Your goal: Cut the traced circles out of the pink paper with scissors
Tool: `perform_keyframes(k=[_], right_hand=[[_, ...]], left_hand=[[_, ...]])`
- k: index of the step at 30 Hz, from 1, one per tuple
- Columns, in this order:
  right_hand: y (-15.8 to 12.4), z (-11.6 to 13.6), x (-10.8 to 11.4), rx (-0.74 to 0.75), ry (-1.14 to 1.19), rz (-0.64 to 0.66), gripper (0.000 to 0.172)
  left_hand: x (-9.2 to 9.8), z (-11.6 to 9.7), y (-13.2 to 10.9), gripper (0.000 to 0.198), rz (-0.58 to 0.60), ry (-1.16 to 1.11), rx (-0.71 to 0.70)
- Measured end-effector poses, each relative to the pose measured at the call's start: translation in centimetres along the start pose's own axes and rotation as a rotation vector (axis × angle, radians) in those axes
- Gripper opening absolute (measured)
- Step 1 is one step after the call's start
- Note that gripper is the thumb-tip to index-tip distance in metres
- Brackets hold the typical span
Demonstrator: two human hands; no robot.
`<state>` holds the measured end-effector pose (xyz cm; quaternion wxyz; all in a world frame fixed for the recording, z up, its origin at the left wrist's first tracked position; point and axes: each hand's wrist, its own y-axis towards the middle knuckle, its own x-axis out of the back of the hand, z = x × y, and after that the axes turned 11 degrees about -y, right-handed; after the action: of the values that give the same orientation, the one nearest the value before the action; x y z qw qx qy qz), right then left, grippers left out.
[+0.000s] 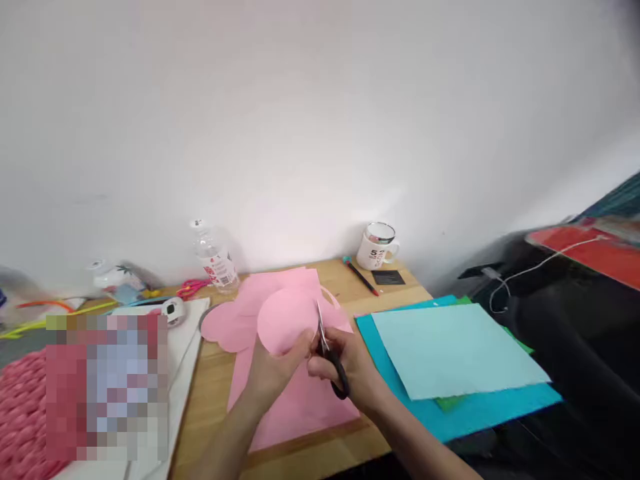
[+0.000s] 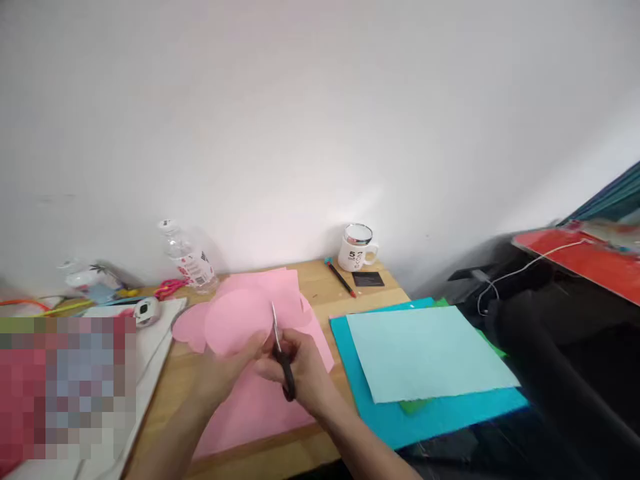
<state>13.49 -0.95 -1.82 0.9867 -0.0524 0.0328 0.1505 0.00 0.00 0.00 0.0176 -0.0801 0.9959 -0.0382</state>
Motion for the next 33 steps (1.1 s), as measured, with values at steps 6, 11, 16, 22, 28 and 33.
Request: perform_keyframes(k=[6,11,16,22,28,33], right_hand=[[0.1,0.0,-0.1,-0.020,-0.008,-0.008,0.025],[0.1,0.0,-0.1,-0.035,-0.036,-0.014,0.013],[0.1,0.3,0.0,-0.034,-0.066,-0.023,0.008],[0.2,0.1,0.1,-0.024,-0.054,-0.019,0.009],[0.0,0.3,-0.4,-0.028,-0.027,-0.006,0.014],[0.0,0.6,-0.5,-0.061,0.000,-0.012,0.022]], left_hand=[[0.2,-0.4,0.0,0.021,0.043,-0.026,-0.070],[0.4,-1.2,0.0,0.015,0.101,-0.026,-0.089],[0.3,-1.3,0.3,0.019,0.098,-0.035,-0.104],[0.5,-1.0,0.5,0.018,0.092,-0.019,-0.105],[0.2,-1.0,0.6,0.021,0.000,-0.040,-0.109],[-0.3,-1.2,0.1,0.019,-0.002,-0.046,-0.051]])
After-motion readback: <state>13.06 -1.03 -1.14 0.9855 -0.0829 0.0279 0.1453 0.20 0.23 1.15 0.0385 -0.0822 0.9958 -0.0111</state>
